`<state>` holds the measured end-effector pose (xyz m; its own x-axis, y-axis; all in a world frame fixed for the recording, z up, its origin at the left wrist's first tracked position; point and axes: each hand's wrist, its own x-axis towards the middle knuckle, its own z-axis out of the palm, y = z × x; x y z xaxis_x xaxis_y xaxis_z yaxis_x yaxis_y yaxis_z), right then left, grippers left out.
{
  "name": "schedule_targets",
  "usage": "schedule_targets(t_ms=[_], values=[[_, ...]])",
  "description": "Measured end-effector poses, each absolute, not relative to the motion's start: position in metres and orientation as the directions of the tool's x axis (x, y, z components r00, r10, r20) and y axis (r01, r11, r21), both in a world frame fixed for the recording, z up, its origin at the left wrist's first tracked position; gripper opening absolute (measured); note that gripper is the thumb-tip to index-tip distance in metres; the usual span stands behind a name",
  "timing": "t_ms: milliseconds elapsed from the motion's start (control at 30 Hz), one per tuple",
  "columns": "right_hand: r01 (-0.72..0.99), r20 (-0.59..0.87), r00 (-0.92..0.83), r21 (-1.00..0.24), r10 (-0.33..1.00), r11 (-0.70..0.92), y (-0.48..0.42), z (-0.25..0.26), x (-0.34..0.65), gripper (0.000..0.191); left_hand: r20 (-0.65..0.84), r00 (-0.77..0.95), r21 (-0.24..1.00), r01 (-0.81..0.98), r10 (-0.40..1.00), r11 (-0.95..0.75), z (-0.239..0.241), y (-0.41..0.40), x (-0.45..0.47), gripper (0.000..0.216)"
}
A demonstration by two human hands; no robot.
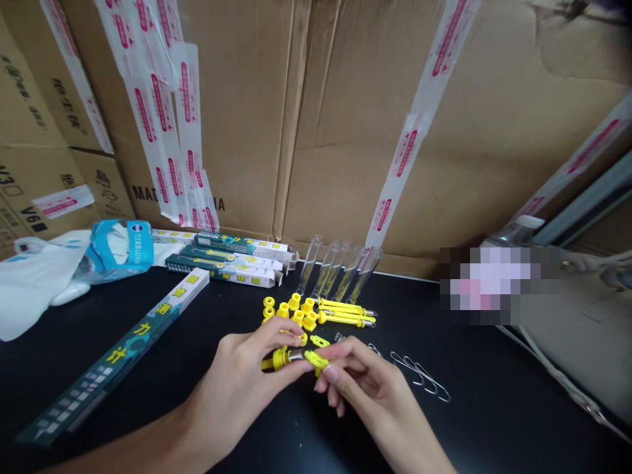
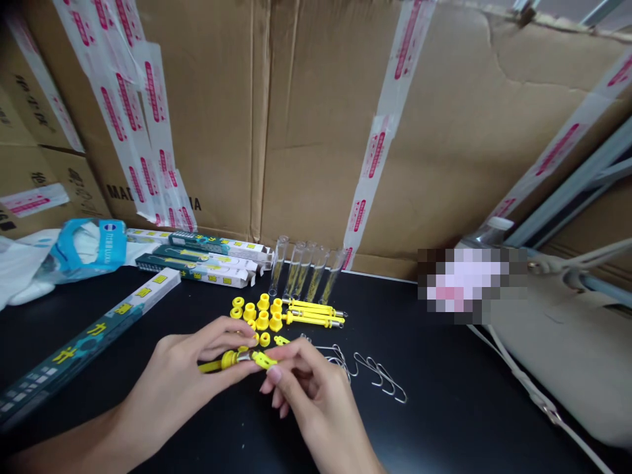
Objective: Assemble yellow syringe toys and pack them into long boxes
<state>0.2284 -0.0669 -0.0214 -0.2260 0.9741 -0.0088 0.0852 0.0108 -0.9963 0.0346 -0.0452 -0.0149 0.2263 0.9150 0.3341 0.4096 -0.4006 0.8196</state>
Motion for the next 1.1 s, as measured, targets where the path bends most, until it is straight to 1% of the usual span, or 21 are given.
schedule_targets(t_ms=[100,167,200,300,367,433,500,567,667,767,833,900,1000,1100], values=[[0.01,-0.061,-0.213,-0.998,0.975,-0.06,-0.064,-0.018,0.228,0.04,0.372,0.316,0.735,0.474,0.873,-0.485,-0.012,-0.045,0.035,0.005],[-0.003,-0.069,-0.213,-0.997,0.975,-0.071,-0.063,-0.016,0.228,0.044,0.337,0.402,0.726,0.465,0.851,-0.507,-0.009,-0.045,0.035,0.011],[-0.003,-0.064,-0.217,-0.998,0.974,-0.067,-0.062,-0.016,0.229,0.043,0.311,0.428,0.736,0.456,0.849,-0.5,-0.008,-0.045,0.035,0.014],[0.046,-0.005,-0.22,-0.999,0.975,0.005,-0.062,-0.018,0.232,0.031,0.154,0.459,0.797,0.466,0.875,-0.385,-0.006,-0.047,0.035,0.027],[0.159,0.084,-0.208,-0.98,0.975,0.118,-0.063,-0.018,0.234,0.022,0.025,0.466,0.839,0.472,0.885,-0.272,-0.006,-0.047,0.035,0.035],[0.303,0.185,-0.202,-0.922,0.962,0.241,-0.064,-0.016,0.236,0.016,-0.065,0.487,0.882,0.437,0.871,-0.178,-0.005,-0.046,0.035,0.037],[0.411,0.269,-0.222,-0.846,0.937,0.34,-0.064,-0.013,0.237,0.014,-0.097,0.509,0.922,0.37,0.855,-0.116,-0.005,-0.045,0.036,0.036],[0.47,0.348,-0.246,-0.773,0.905,0.425,-0.063,-0.01,0.239,0.013,-0.113,0.531,0.949,0.309,0.84,-0.068,-0.005,-0.044,0.037,0.035],[0.53,0.453,-0.293,-0.656,0.842,0.538,-0.062,-0.01,0.242,0.013,-0.193,0.555,0.965,0.255,0.809,0.055,-0.006,-0.042,0.038,0.036],[0.564,0.538,-0.364,-0.523,0.76,0.64,-0.062,-0.013,0.249,0.019,-0.314,0.564,0.948,0.228,0.764,0.221,-0.008,-0.039,0.041,0.046],[0.569,0.572,-0.411,-0.449,0.71,0.69,-0.061,-0.015,0.253,0.023,-0.351,0.588,0.936,0.191,0.728,0.297,-0.01,-0.036,0.041,0.052],[0.541,0.608,-0.442,-0.406,0.66,0.737,-0.059,-0.017,0.256,0.025,-0.36,0.637,0.926,0.156,0.682,0.343,-0.012,-0.034,0.041,0.053],[0.48,0.671,-0.413,-0.415,0.616,0.773,-0.055,-0.019,0.257,0.023,-0.365,0.687,0.918,0.151,0.629,0.368,-0.013,-0.034,0.038,0.05],[0.442,0.658,-0.379,-0.49,0.651,0.752,-0.054,-0.018,0.255,0.018,-0.372,0.672,0.921,0.181,0.641,0.345,-0.012,-0.04,0.037,0.047]])
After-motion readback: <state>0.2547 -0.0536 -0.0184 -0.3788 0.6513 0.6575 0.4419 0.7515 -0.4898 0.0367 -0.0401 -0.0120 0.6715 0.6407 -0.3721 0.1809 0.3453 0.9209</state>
